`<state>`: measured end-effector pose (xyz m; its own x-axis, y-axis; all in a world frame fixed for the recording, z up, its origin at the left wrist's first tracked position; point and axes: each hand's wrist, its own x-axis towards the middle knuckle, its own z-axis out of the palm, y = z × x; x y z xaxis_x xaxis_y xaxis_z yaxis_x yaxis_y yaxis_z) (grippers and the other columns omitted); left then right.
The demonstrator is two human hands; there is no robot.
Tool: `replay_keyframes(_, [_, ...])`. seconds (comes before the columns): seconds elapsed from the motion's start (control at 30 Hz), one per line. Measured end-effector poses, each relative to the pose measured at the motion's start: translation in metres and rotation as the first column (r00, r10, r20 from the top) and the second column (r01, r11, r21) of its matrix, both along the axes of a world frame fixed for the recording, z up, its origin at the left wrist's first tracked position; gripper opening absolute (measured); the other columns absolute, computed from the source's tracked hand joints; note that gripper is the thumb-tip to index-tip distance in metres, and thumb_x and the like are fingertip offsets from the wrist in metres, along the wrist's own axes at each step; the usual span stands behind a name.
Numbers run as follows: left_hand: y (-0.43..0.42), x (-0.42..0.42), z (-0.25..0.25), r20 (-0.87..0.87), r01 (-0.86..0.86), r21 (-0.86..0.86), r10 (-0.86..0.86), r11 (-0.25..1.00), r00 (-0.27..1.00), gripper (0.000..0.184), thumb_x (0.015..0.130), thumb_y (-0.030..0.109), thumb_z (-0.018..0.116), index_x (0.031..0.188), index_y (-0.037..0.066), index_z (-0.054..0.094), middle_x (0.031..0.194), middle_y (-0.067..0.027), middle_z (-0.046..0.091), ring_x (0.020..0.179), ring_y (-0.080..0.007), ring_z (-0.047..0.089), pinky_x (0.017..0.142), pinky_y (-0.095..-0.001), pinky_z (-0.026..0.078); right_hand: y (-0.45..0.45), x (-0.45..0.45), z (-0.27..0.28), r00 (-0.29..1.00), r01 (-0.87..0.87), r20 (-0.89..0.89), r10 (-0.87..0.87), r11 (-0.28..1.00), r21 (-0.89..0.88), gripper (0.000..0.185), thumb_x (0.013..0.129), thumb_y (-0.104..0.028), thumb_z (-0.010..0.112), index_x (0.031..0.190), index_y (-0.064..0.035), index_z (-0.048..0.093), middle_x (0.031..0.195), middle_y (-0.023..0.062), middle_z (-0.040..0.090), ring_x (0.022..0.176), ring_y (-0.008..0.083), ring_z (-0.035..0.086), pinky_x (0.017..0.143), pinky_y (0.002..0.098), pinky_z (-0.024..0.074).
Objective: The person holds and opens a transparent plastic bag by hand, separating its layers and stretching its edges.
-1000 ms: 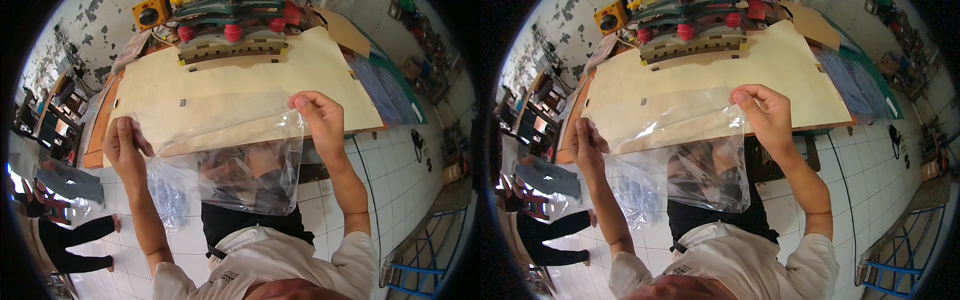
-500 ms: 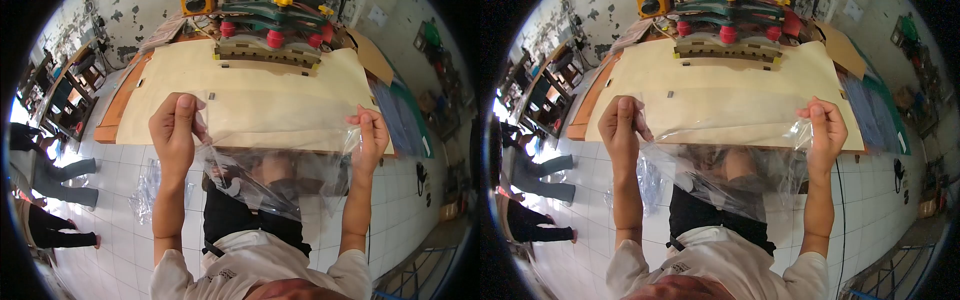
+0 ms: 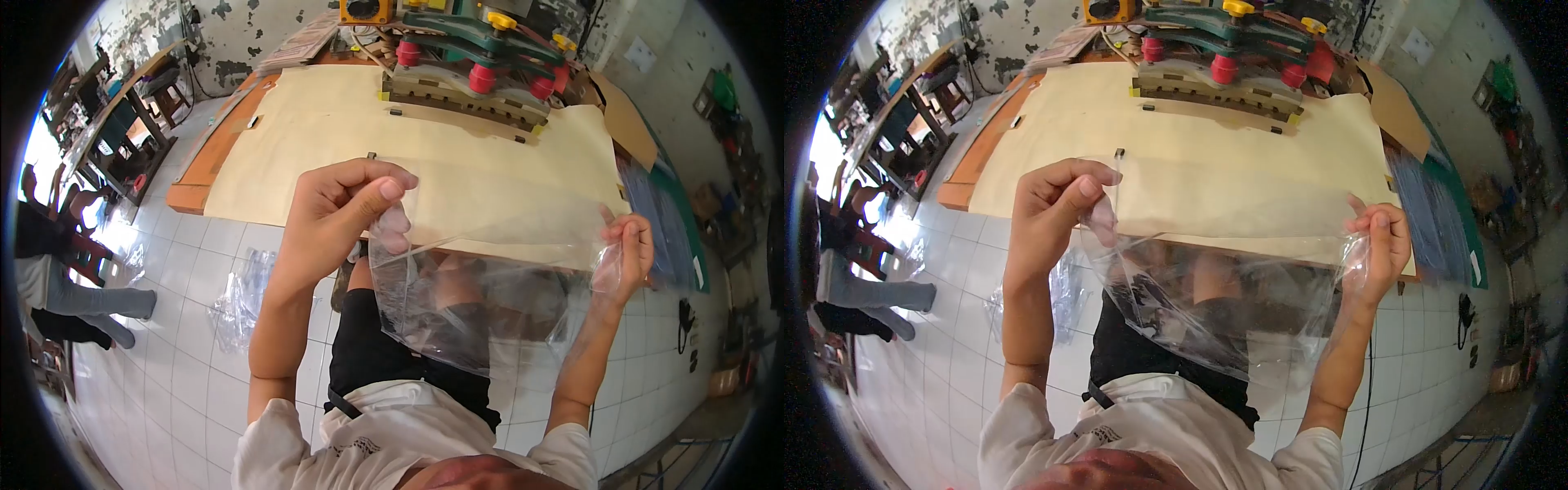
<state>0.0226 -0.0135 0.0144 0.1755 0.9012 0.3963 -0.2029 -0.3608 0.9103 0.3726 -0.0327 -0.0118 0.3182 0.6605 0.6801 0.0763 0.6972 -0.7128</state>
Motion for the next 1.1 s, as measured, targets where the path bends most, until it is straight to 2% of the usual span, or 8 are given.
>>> replay_keyframes(0.1, [-0.001, 0.000, 0.001, -0.058, -0.054, 0.002, 0.054, 0.999, 0.997, 0.027, 0.091, 0.018, 0.063, 0.095, -0.008, 0.066, 0.073, -0.0065, 0.063, 0.059, -0.0109, 0.061, 0.049, -0.0233, 0.051, -0.002, 0.002, 0.000, 1.000, 0.006, 0.010, -0.006, 1.000, 0.015, 0.014, 0.095, -0.012, 0.048, 0.087, -0.0017, 0.055, 0.074, 0.0036, 0.052, 0.062, 0.0091, 0.052, 0.100, 0.0514, 0.0422])
replay_keyframes(0.2, [-0.005, 0.003, 0.003, -0.080, -0.140, -0.007, 0.139, 0.990, 0.987, 0.027, 0.090, 0.019, 0.064, 0.094, -0.008, 0.066, 0.071, -0.0055, 0.063, 0.059, -0.0100, 0.060, 0.051, -0.0224, 0.050, -0.003, 0.001, 0.002, 0.999, 0.041, 0.024, -0.041, 0.999, 0.036, 0.016, 0.095, -0.013, 0.048, 0.087, -0.0013, 0.055, 0.074, 0.0042, 0.051, 0.063, 0.0092, 0.052, 0.100, 0.0519, 0.0427])
replay_keyframes(0.33, [-0.008, 0.007, 0.008, -0.040, -0.159, 0.018, 0.159, 0.987, 0.986, 0.028, 0.091, 0.019, 0.063, 0.092, -0.008, 0.066, 0.068, -0.0051, 0.062, 0.058, -0.0096, 0.060, 0.052, -0.0213, 0.050, -0.006, 0.000, 0.004, 0.994, 0.084, 0.063, -0.087, 0.995, 0.046, 0.017, 0.095, -0.014, 0.048, 0.086, -0.0010, 0.054, 0.073, 0.0047, 0.051, 0.063, 0.0094, 0.052, 0.099, 0.0522, 0.0429])
replay_keyframes(0.4, [-0.009, 0.007, 0.011, -0.001, -0.143, -0.049, 0.143, 0.989, 0.990, 0.023, 0.090, 0.015, 0.065, 0.090, -0.008, 0.067, 0.067, -0.0054, 0.064, 0.058, -0.0074, 0.059, 0.055, -0.0205, 0.050, -0.007, -0.001, 0.004, 0.993, 0.095, 0.071, -0.098, 0.994, 0.046, 0.017, 0.095, -0.014, 0.048, 0.086, -0.0010, 0.054, 0.073, 0.0049, 0.051, 0.063, 0.0094, 0.052, 0.099, 0.0520, 0.0430])
replay_keyframes(0.73, [-0.011, 0.009, 0.002, -0.012, -0.227, 0.003, 0.227, 0.974, 0.974, 0.024, 0.093, 0.015, 0.061, 0.088, -0.008, 0.065, 0.064, -0.0056, 0.062, 0.056, -0.0081, 0.057, 0.052, -0.0206, 0.047, -0.018, -0.014, 0.001, 0.980, 0.166, 0.099, -0.173, 0.983, 0.076, 0.017, 0.095, -0.014, 0.049, 0.086, -0.0008, 0.055, 0.072, 0.0051, 0.053, 0.064, 0.0091, 0.052, 0.098, 0.0495, 0.0443])
replay_keyframes(0.8, [-0.010, 0.011, -0.008, -0.017, -0.352, 0.200, 0.363, 0.914, 0.932, 0.027, 0.096, 0.019, 0.055, 0.086, -0.006, 0.061, 0.059, -0.0042, 0.056, 0.051, -0.0109, 0.055, 0.046, -0.0226, 0.043, -0.023, -0.019, 0.001, 0.975, 0.183, 0.110, -0.191, 0.980, 0.077, 0.017, 0.095, -0.014, 0.050, 0.086, -0.0009, 0.056, 0.072, 0.0047, 0.053, 0.065, 0.0094, 0.053, 0.097, 0.0490, 0.0444])
replay_keyframes(0.93, [-0.016, 0.013, -0.025, 0.061, -0.434, 0.298, 0.437, 0.850, 0.898, 0.025, 0.098, 0.017, 0.051, 0.085, -0.004, 0.057, 0.056, -0.0018, 0.051, 0.050, -0.0093, 0.051, 0.045, -0.0224, 0.040, -0.031, -0.020, -0.012, 0.977, 0.141, 0.152, -0.151, 0.987, 0.074, 0.017, 0.095, -0.017, 0.054, 0.090, -0.0004, 0.057, 0.074, 0.0057, 0.057, 0.077, 0.0152, 0.057, 0.095, 0.0416, 0.0436])
replay_keyframes(1.1, [-0.035, 0.006, -0.042, 0.080, -0.572, 0.546, 0.641, 0.612, 0.763, 0.026, 0.099, 0.018, 0.048, 0.085, -0.003, 0.055, 0.055, -0.0027, 0.051, 0.046, -0.0066, 0.046, 0.043, -0.0216, 0.036, -0.043, -0.018, -0.027, 0.985, 0.013, 0.171, -0.027, 0.997, 0.078, 0.020, 0.094, -0.020, 0.058, 0.090, 0.0002, 0.058, 0.080, 0.0081, 0.061, 0.083, 0.0179, 0.059, 0.088, 0.0362, 0.0455])
